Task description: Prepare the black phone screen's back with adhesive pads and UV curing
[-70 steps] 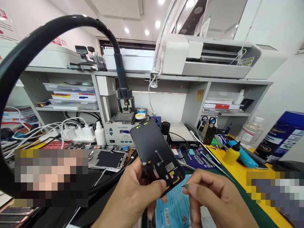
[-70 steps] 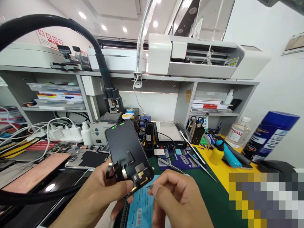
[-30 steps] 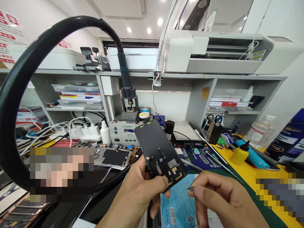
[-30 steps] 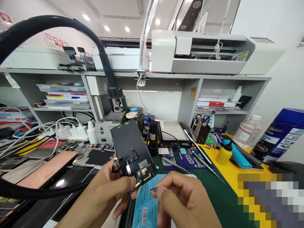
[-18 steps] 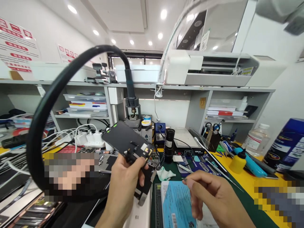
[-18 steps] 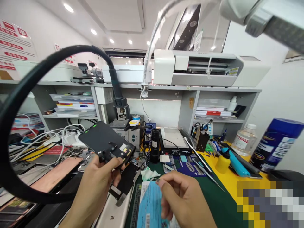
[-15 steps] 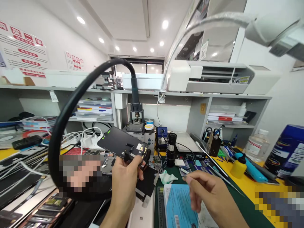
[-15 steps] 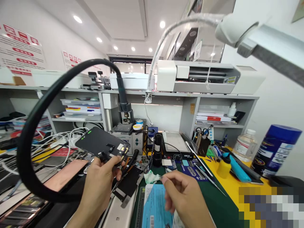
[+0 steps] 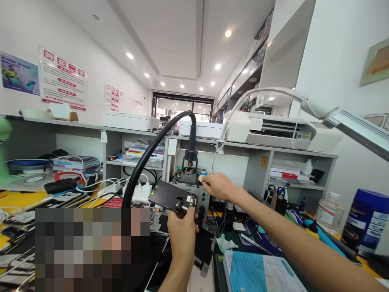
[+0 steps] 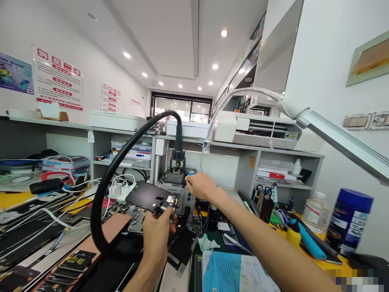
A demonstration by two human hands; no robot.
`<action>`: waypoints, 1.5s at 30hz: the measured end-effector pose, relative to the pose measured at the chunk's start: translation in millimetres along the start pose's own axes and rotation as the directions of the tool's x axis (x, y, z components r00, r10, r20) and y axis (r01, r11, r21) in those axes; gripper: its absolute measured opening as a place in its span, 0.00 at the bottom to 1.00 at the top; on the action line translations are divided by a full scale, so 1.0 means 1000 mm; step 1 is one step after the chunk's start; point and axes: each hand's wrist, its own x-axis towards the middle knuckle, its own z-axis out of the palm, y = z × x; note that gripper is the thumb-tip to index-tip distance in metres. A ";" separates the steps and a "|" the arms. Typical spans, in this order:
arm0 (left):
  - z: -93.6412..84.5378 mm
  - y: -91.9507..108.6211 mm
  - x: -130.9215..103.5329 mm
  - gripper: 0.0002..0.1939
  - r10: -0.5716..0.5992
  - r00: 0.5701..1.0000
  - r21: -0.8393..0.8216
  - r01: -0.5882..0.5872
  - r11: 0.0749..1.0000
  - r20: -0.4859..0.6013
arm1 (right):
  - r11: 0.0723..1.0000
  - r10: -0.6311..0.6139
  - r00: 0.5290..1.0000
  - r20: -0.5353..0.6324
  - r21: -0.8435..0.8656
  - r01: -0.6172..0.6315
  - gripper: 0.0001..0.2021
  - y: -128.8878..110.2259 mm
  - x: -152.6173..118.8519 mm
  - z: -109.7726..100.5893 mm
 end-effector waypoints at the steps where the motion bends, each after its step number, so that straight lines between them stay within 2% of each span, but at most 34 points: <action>1: -0.001 -0.001 0.001 0.05 -0.003 1.000 0.001 0.003 1.000 0.002 | 0.999 -0.004 0.999 0.044 -0.051 0.006 0.12 -0.003 0.009 -0.002; 5: -0.003 -0.002 0.000 0.06 -0.004 1.000 -0.004 0.004 1.000 0.017 | 0.976 0.029 0.985 0.169 -0.218 0.009 0.13 -0.017 0.033 -0.005; 9: -0.002 0.002 -0.002 0.06 -0.001 1.000 -0.011 0.002 1.000 0.025 | 0.948 0.052 0.978 0.204 -0.318 0.015 0.14 -0.030 0.040 0.003; 13: -0.001 0.004 -0.002 0.06 -0.006 0.999 -0.017 0.007 1.000 0.035 | 0.939 0.053 0.975 0.215 -0.342 0.024 0.14 -0.035 0.036 0.010; 19: -0.001 0.006 -0.003 0.06 -0.020 0.999 -0.039 0.022 0.999 0.039 | 0.970 0.083 0.977 0.197 -0.240 -0.034 0.13 -0.024 0.031 0.006; 24: -0.003 0.010 -0.001 0.04 -0.015 0.999 -0.062 0.018 0.998 0.039 | 0.994 0.105 0.991 0.083 0.021 -0.107 0.12 -0.005 0.025 -0.010; 26: -0.002 0.015 -0.003 0.06 -0.020 0.997 -0.080 0.026 0.996 0.080 | 0.978 0.120 0.992 0.026 0.168 -0.122 0.11 0.004 0.013 -0.018; 29: 0.002 0.024 -0.012 0.09 -0.045 0.973 -0.086 0.066 0.994 0.228 | 0.909 0.165 0.986 -0.038 0.393 -0.137 0.14 0.015 -0.025 -0.028; 32: 0.008 0.028 -0.027 0.08 -0.071 0.908 -0.049 0.100 0.994 0.413 | 0.800 0.232 0.970 -0.071 0.582 -0.149 0.16 0.018 -0.079 -0.030; 35: 0.012 0.027 -0.040 0.10 -0.088 0.852 -0.004 0.105 0.995 0.517 | 0.703 0.266 0.961 -0.071 0.697 -0.143 0.19 0.016 -0.132 -0.021; 38: 0.014 0.023 -0.048 0.12 -0.100 0.822 0.052 0.086 0.995 0.560 | 0.620 0.236 0.966 -0.103 0.782 -0.068 0.15 0.014 -0.168 -0.003; 40: 0.016 0.022 -0.053 0.12 -0.096 0.817 0.096 0.050 0.994 0.568 | 0.615 0.207 0.968 -0.145 0.788 -0.013 0.10 0.013 -0.179 0.012; 43: 0.021 0.022 -0.061 0.13 -0.100 0.835 0.149 0.021 0.989 0.541 | 0.646 0.194 0.962 -0.191 0.763 0.021 0.07 0.013 -0.185 0.032; 45: 0.025 0.020 -0.066 0.13 -0.103 0.865 0.181 0.014 0.983 0.491 | 0.634 0.202 0.959 -0.200 0.773 0.027 0.07 0.012 -0.186 0.042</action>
